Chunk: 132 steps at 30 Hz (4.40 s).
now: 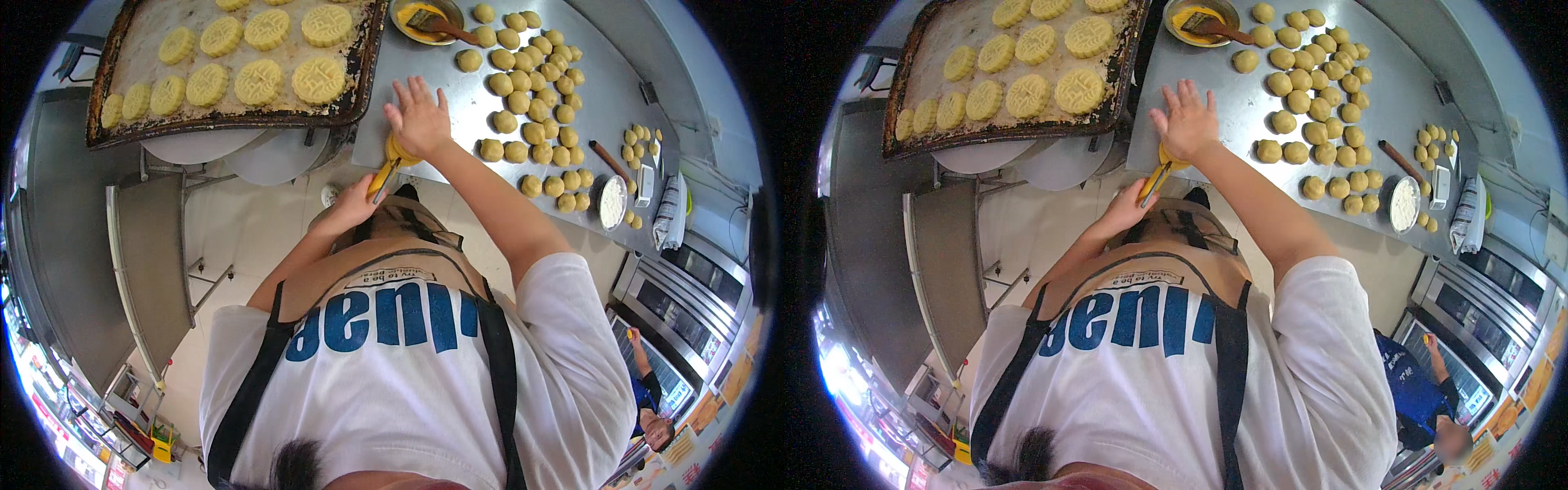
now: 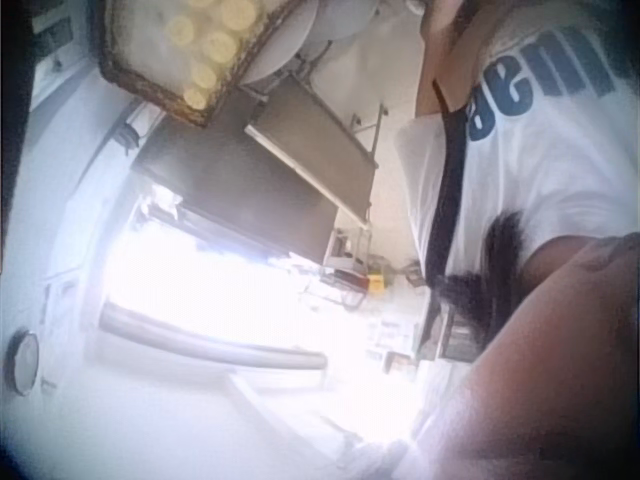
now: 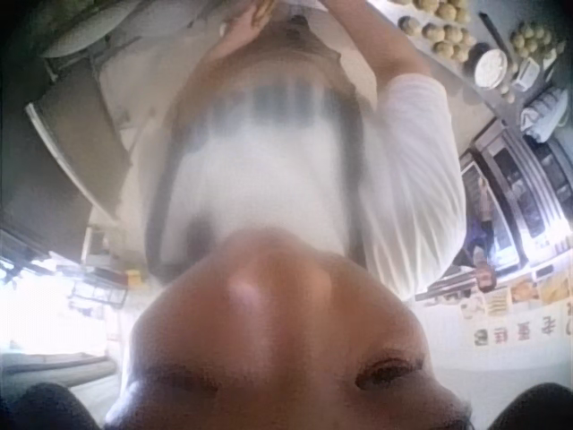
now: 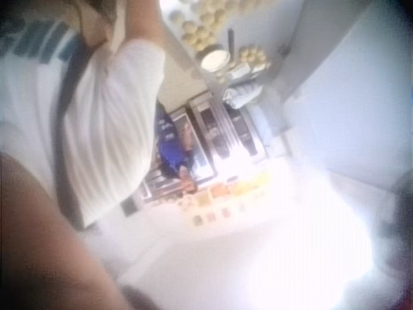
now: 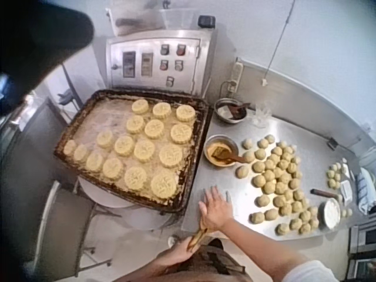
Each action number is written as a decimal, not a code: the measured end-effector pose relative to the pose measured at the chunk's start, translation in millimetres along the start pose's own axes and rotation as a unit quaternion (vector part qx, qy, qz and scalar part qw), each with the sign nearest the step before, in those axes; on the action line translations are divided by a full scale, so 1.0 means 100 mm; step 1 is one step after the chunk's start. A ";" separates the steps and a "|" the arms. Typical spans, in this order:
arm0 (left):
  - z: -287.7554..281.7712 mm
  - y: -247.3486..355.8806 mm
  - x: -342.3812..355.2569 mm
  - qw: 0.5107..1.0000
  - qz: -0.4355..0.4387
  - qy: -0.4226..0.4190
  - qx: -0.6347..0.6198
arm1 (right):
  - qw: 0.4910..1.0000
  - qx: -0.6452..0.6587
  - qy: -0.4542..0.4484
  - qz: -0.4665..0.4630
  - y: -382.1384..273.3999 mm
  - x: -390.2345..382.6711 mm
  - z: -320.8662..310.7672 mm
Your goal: The person uses a yellow press tool to mold dough balls into shaped pastries on a metal table before placing them on a tray. The person then applies a liquid coating to the pastries on the tray using a brush.
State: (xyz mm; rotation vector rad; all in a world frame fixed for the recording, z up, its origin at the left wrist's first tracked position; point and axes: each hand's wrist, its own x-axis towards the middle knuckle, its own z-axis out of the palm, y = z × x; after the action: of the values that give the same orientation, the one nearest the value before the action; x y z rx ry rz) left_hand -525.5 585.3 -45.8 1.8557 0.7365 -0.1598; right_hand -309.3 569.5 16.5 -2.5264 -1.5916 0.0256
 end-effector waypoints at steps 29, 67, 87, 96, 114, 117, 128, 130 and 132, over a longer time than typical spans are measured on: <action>-0.83 1.24 -0.37 0.943 0.167 -0.058 -0.283 | 0.706 0.683 -0.171 0.078 -0.57 0.41 -1.85; -0.10 0.26 0.47 0.997 0.072 0.015 -0.002 | 0.961 -0.034 0.125 0.243 1.28 -1.29 -0.11; -0.08 -0.02 0.24 0.996 0.057 0.002 0.063 | 0.977 0.129 0.127 -0.115 0.05 -0.45 -0.39; -0.13 0.07 0.24 0.997 0.037 -0.002 0.064 | 0.958 0.182 0.164 -0.153 0.10 -0.38 -0.06; -0.02 0.05 0.26 0.992 0.121 0.040 0.016 | 0.989 -0.064 -0.033 -0.131 0.22 0.16 -0.15; -0.06 0.15 0.21 0.992 0.114 0.049 0.006 | 0.985 -0.080 -0.069 -0.140 0.18 0.20 -0.19; 0.18 -0.10 0.41 0.976 0.193 0.045 -0.095 | 0.978 0.058 -0.084 -0.180 0.08 0.36 -0.02; 0.11 -0.11 0.37 0.975 0.200 0.043 -0.080 | 0.989 0.003 -0.087 -0.123 0.02 0.27 0.15; -0.13 0.21 0.16 0.990 0.133 -0.005 -0.036 | 0.989 0.061 -0.082 -0.108 -0.06 0.20 0.02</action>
State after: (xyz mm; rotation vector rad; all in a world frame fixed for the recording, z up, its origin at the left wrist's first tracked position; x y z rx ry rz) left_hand -504.4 598.1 -30.9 1.8618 0.4751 0.0284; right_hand -306.0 590.4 16.3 -2.2990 -1.8552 0.3027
